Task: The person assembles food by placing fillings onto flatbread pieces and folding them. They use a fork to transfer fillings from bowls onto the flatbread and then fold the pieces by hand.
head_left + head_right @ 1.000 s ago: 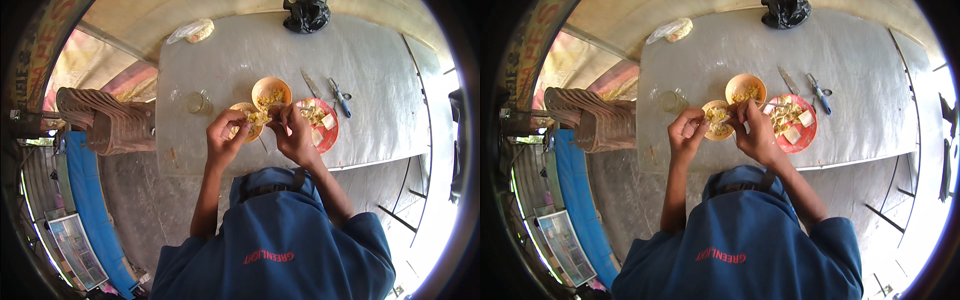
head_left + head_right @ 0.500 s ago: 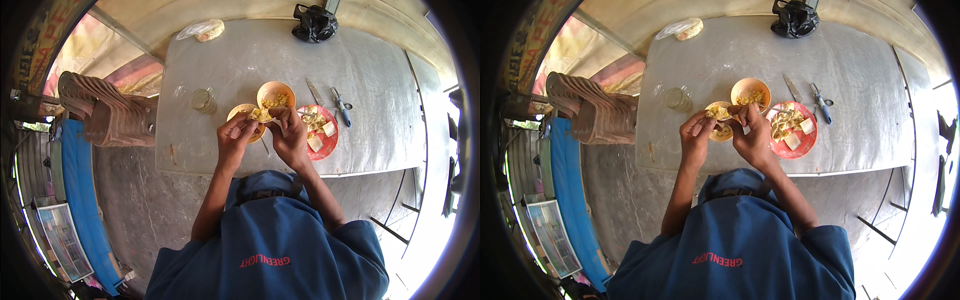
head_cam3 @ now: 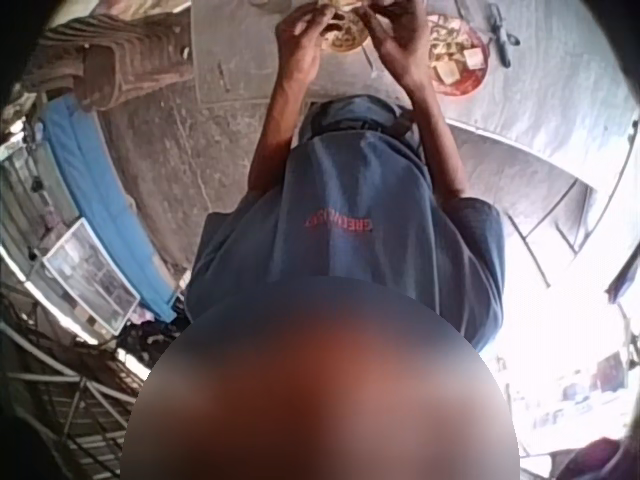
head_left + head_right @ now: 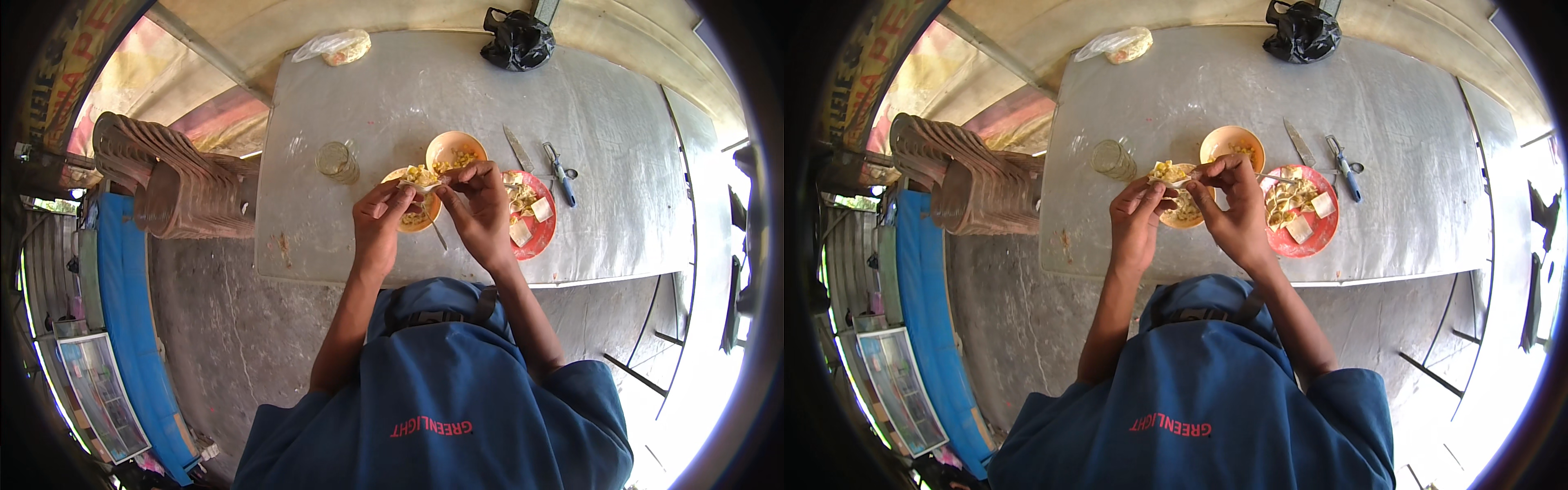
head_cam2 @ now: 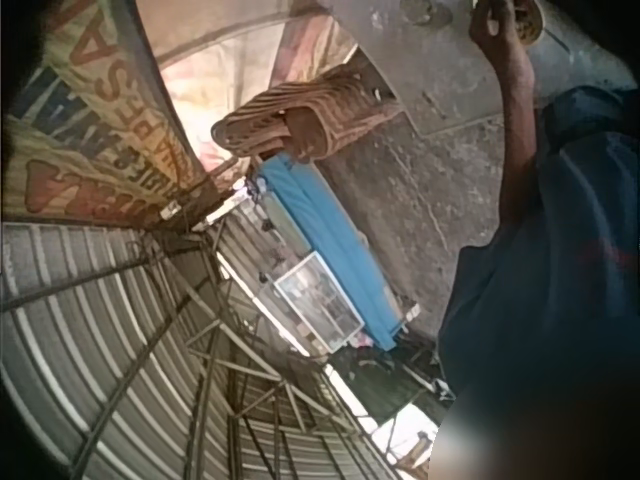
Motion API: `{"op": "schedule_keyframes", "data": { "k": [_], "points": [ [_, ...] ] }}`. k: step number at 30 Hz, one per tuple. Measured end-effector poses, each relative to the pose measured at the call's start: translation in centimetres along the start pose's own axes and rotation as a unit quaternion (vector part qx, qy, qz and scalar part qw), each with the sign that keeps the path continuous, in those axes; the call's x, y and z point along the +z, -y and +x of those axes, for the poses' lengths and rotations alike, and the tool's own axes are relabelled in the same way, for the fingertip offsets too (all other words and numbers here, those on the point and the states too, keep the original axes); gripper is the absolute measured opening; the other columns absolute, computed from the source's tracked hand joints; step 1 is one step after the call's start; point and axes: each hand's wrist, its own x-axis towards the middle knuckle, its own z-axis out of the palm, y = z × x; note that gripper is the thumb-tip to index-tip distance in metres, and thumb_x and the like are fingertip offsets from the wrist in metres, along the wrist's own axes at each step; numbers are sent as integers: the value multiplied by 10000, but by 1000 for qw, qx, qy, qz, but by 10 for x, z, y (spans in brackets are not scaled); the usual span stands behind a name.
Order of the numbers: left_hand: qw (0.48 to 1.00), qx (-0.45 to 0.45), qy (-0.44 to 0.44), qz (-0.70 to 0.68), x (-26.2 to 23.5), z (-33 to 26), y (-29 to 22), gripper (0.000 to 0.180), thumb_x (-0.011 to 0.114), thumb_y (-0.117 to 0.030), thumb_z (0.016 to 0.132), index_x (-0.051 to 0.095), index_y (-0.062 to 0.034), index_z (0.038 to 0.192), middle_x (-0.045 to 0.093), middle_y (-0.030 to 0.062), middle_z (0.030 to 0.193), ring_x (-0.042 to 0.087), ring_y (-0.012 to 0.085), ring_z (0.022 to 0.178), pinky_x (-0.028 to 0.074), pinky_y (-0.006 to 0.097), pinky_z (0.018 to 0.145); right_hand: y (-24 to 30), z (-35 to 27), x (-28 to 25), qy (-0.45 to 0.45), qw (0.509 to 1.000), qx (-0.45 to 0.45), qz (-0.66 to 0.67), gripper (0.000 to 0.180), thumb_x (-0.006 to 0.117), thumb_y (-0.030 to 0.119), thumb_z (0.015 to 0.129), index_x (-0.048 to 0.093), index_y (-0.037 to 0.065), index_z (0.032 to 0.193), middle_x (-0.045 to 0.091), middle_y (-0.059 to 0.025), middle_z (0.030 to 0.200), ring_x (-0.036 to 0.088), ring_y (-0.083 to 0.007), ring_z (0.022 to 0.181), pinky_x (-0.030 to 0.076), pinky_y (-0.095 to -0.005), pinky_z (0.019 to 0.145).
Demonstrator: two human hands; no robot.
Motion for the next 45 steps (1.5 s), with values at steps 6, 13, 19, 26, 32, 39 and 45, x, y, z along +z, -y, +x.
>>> {"op": "schedule_keyframes", "data": {
  "k": [6, 13, 19, 26, 32, 39, 45],
  "points": [
    [999, -9, 11, -36, -4, 3, 2, 175, 610, -66, 983, 681, -7, 1132, 707, 87, 1071, 684, 173, 983, 564, 319, 865, -9, -1, 16, -45, 999, -25, -1, 309, 642, -96, 890, 382, 60, 950, 631, -100, 1026, 606, -122, 977, 486, -291, 930],
    [995, -18, 23, -93, -25, 14, -4, 226, 601, -47, 987, 646, 11, 1201, 694, 98, 1124, 677, 165, 1013, 577, 323, 905, -14, 0, 40, -71, 996, -17, -59, 251, 670, -44, 908, 454, 15, 1021, 672, -135, 1062, 646, -149, 1018, 523, -293, 923],
    [990, -88, 75, -86, -71, 23, -16, 253, 569, -102, 1012, 623, 11, 1232, 687, 95, 1117, 663, 183, 1024, 554, 337, 908, -2, 4, 47, -24, 990, 62, -128, 187, 623, 56, 973, 628, -16, 1145, 684, -101, 1091, 665, -159, 1022, 563, -319, 879],
    [974, -161, 128, -94, -115, 28, 8, 291, 566, -139, 1024, 621, 28, 1256, 693, 78, 1097, 644, 139, 993, 517, 311, 893, -13, 9, 63, 34, 961, 75, -263, 251, 617, -3, 920, 698, 1, 1157, 684, -148, 1157, 687, -223, 1018, 557, -322, 865],
    [963, -214, 126, -109, -131, 35, 21, 308, 570, -146, 1024, 615, 42, 1264, 687, 86, 1117, 642, 140, 1002, 510, 310, 911, -32, 5, 78, 74, 927, 20, -368, 306, 643, -68, 850, 735, 33, 1124, 670, -138, 1143, 655, -243, 1045, 536, -335, 848],
    [949, -263, 146, -93, -149, 50, 21, 297, 574, -100, 1014, 616, 47, 1269, 688, 98, 1118, 647, 158, 1014, 521, 316, 912, -38, 24, 86, 39, 936, 63, -344, 378, 602, -101, 839, 731, 68, 1152, 605, -172, 1213, 646, -266, 1026, 537, -359, 850],
    [943, -295, 139, -61, -159, 62, 19, 281, 592, -82, 1001, 633, 51, 1244, 692, 106, 1124, 652, 169, 1029, 524, 322, 922, -51, 36, 91, 109, 901, 21, -418, 409, 640, -87, 781, 735, 91, 1137, 617, -159, 1173, 650, -338, 1039, 545, -400, 882]
  ]
}}
